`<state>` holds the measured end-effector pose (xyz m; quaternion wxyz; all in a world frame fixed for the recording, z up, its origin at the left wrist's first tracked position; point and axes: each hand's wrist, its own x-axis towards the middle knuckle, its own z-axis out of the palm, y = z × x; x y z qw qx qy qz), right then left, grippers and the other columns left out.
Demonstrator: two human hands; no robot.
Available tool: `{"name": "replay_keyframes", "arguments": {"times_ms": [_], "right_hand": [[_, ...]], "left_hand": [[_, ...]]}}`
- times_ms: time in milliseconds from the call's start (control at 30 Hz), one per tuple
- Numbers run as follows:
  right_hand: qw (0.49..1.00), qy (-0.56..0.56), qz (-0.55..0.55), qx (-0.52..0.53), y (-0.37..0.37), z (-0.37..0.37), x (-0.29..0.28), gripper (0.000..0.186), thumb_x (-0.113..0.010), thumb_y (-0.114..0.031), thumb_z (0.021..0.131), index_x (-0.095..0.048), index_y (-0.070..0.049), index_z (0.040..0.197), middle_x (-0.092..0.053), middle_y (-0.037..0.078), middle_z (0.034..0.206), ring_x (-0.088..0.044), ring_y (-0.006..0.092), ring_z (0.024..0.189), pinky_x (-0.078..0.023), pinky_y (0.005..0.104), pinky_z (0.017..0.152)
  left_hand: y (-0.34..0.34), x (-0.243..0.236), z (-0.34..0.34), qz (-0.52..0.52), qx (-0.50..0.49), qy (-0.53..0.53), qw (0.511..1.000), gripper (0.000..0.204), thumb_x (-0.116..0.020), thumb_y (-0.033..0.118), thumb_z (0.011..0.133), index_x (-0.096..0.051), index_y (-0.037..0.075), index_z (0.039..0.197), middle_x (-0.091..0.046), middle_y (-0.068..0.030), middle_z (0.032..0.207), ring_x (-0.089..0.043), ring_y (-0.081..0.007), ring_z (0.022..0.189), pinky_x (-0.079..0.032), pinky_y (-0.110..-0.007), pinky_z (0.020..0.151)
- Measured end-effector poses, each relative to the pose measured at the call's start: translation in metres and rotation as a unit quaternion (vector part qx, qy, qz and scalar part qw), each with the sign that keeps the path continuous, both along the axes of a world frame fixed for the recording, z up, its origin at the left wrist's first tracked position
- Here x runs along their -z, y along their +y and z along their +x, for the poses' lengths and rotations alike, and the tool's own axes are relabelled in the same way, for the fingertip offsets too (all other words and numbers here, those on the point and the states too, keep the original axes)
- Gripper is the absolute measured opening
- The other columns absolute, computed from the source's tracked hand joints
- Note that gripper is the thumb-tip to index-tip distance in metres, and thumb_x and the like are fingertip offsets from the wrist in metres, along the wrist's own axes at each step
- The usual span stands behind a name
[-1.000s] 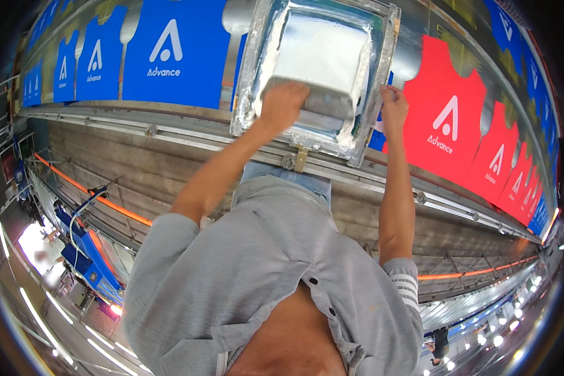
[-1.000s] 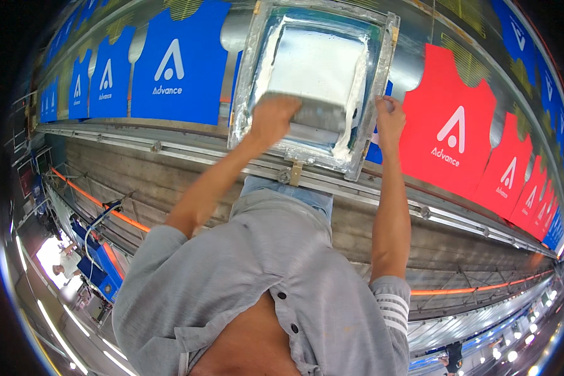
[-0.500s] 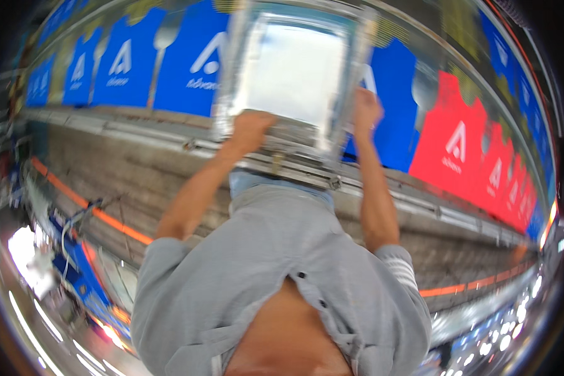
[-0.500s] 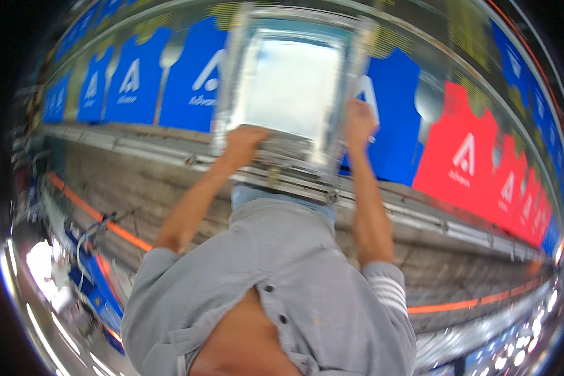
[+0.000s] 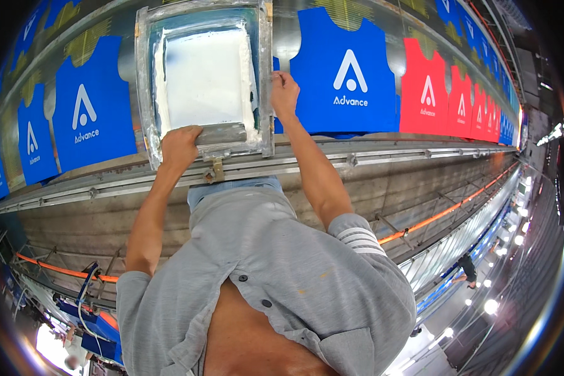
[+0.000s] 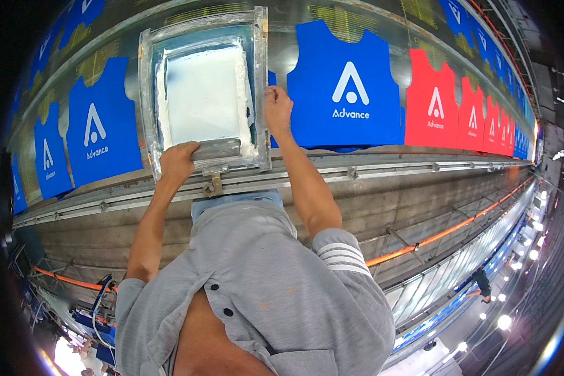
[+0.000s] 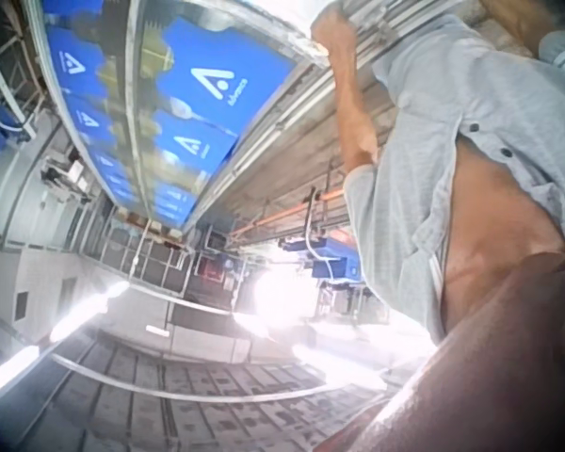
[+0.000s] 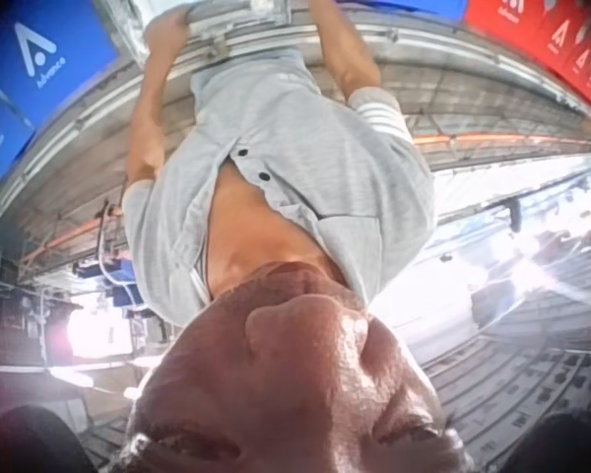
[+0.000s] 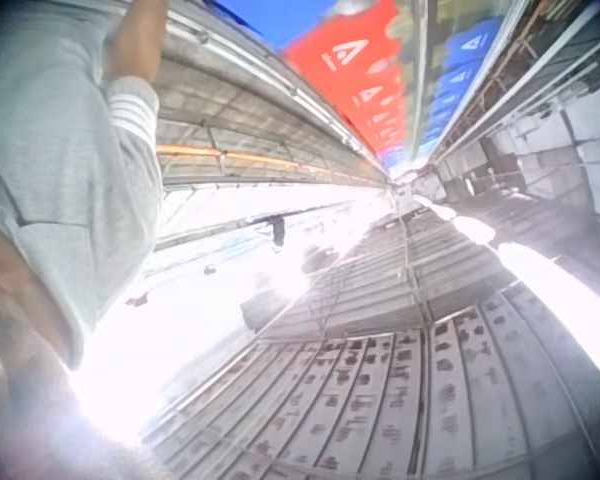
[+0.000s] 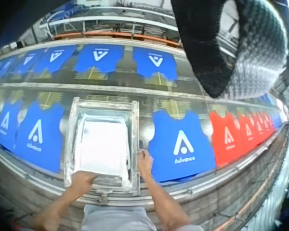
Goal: The person uses a squeegee to pull white ink across a screen printing frame mounted on a rail. The person repeatedly wipes the squeegee and repositions the frame to print the 'Advance' logo onto a moving banner.
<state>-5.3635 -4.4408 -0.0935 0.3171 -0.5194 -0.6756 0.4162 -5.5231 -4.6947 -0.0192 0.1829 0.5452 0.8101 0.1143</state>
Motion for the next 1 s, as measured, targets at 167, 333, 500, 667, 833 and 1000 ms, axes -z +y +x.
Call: {"name": "replay_keyframes", "arguments": {"times_ms": [167, 333, 500, 667, 833, 1000], "right_hand": [[0.995, -0.065, 0.076, -0.027, 0.015, -0.007, 0.023, 0.021, -0.059, -0.020, 0.094, -0.073, -0.005, 0.101, -0.072, 0.021, 0.089, -0.070, 0.0369, 0.081, -0.053, 0.0452, 0.072], [0.976, -0.177, 0.124, -0.027, 0.018, -0.006, 0.022, 0.026, -0.060, -0.027, 0.093, -0.073, -0.008, 0.105, -0.071, 0.019, 0.098, -0.069, 0.0352, 0.088, -0.053, 0.0450, 0.077], [0.911, -0.195, 0.149, -0.331, -0.011, -0.044, -0.070, 0.036, -0.065, -0.036, 0.091, -0.072, -0.010, 0.114, -0.070, 0.015, 0.109, -0.067, 0.0324, 0.099, -0.053, 0.0423, 0.084], [0.750, -0.384, 0.244, -0.480, 0.012, -0.121, -0.090, 0.022, -0.063, -0.021, 0.081, -0.073, -0.009, 0.096, -0.071, 0.012, 0.099, -0.070, 0.0273, 0.093, -0.054, 0.0458, 0.080], [0.755, -0.355, 0.319, -0.448, 0.112, -0.193, -0.060, 0.028, -0.056, -0.016, 0.078, -0.073, -0.009, 0.100, -0.073, 0.013, 0.096, -0.070, 0.0323, 0.091, -0.054, 0.0498, 0.078], [0.779, -0.357, 0.275, -0.437, 0.108, -0.200, -0.077, 0.026, -0.060, -0.013, 0.075, -0.072, -0.007, 0.098, -0.072, 0.015, 0.096, -0.069, 0.0337, 0.090, -0.053, 0.0486, 0.086]], "left_hand": [[-0.001, 0.014, -0.002, 0.011, -0.018, 0.004, 1.000, 0.035, -0.058, 0.005, 0.074, -0.074, 0.012, 0.105, -0.073, -0.0109, 0.097, -0.069, -0.0330, 0.089, -0.055, -0.044, 0.077], [-0.015, 0.030, 0.010, 0.149, -0.011, 0.042, 0.988, 0.032, -0.063, 0.007, 0.070, -0.075, 0.011, 0.099, -0.073, -0.0139, 0.094, -0.069, -0.0347, 0.088, -0.054, -0.045, 0.076], [0.036, -0.013, -0.040, -0.097, -0.018, -0.005, 0.995, 0.028, -0.063, 0.008, 0.070, -0.077, 0.011, 0.095, -0.072, -0.0193, 0.093, -0.069, -0.0352, 0.087, -0.054, -0.047, 0.075], [0.121, -0.012, -0.113, -0.024, 0.007, 0.018, 1.000, 0.032, -0.063, 0.011, 0.071, -0.078, 0.015, 0.099, -0.072, -0.0175, 0.092, -0.069, -0.0348, 0.087, -0.055, -0.046, 0.077], [0.196, 0.002, -0.209, 0.016, 0.007, 0.115, 0.993, 0.039, -0.063, 0.012, 0.071, -0.077, 0.017, 0.107, -0.074, -0.0154, 0.093, -0.070, -0.0338, 0.088, -0.056, -0.045, 0.080], [0.204, -0.001, -0.219, -0.024, -0.001, 0.085, 0.996, 0.042, -0.060, 0.010, 0.072, -0.077, 0.018, 0.110, -0.073, -0.0174, 0.092, -0.070, -0.0357, 0.086, -0.056, -0.045, 0.077]]}}
